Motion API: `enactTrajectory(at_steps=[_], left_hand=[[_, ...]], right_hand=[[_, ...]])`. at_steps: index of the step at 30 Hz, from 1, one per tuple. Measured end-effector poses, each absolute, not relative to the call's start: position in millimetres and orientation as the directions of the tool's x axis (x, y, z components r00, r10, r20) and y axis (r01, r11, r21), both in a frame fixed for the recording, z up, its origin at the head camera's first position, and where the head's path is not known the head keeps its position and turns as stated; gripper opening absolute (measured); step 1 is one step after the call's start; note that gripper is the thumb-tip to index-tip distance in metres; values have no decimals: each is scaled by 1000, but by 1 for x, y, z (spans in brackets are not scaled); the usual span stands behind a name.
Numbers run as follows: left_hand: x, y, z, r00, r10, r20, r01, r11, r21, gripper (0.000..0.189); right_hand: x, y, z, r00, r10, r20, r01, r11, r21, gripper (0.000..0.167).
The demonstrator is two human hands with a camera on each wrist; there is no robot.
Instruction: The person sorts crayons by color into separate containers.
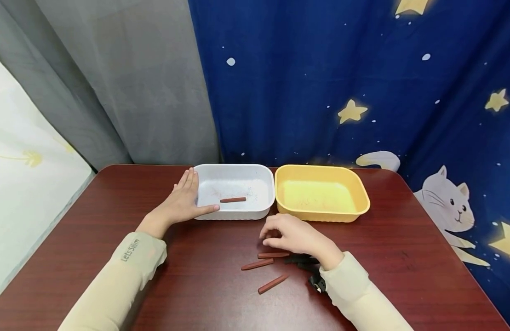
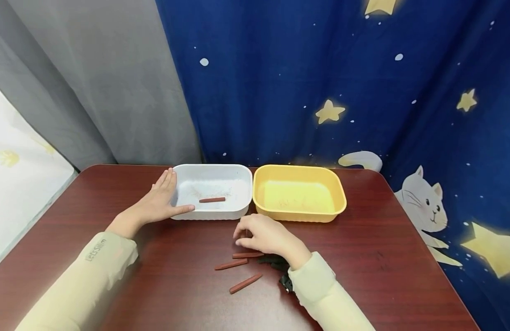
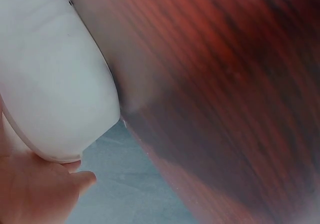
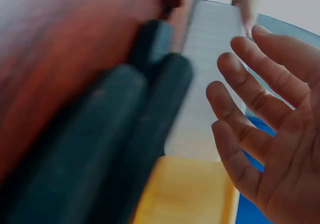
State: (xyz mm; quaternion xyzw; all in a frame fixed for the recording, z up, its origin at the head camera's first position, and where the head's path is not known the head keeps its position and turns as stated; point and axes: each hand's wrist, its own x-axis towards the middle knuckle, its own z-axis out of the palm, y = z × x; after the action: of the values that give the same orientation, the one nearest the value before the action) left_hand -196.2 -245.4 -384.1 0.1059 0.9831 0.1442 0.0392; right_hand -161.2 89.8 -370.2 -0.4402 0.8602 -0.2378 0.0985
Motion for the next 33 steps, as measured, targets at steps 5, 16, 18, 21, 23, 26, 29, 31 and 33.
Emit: enactTrajectory(at_steps=[5, 16, 18, 21, 23, 26, 29, 31, 33], left_hand=[[-196, -247, -382, -975, 217, -43, 196, 938, 287, 128], [-198, -247, -380, -975, 218, -45, 194, 932, 305, 129], [-197, -246, -380, -974, 221, -48, 196, 930, 310, 129], [-197, -246, -381, -973, 224, -48, 198, 930, 309, 128], [-197, -246, -381, -974, 222, -45, 198, 931, 306, 128], [-196, -246, -381, -974, 220, -44, 196, 932, 306, 128], [-196, -246, -382, -975, 218, -47, 193, 932, 307, 128], [-196, -247, -383, -975, 217, -47, 192, 933, 304, 128], [-196, -247, -384, -975, 216, -47, 192, 932, 306, 128]], right_hand=[[-163, 86, -376, -566, -823, -54, -688, 507, -519, 5], [-162, 82, -379, -550, -819, -166, -685, 556, -471, 4], [-161, 81, -380, -554, -812, -183, -686, 570, -453, 5], [-160, 79, -381, -565, -801, -196, -686, 588, -428, 8], [-160, 78, -381, -571, -796, -200, -686, 597, -416, 11], [-159, 76, -382, -573, -795, -200, -687, 599, -411, 14], [-158, 76, -384, -570, -798, -196, -689, 594, -416, 15], [-157, 76, -385, -566, -801, -193, -690, 589, -422, 15], [-157, 77, -385, -563, -805, -188, -692, 583, -426, 15]])
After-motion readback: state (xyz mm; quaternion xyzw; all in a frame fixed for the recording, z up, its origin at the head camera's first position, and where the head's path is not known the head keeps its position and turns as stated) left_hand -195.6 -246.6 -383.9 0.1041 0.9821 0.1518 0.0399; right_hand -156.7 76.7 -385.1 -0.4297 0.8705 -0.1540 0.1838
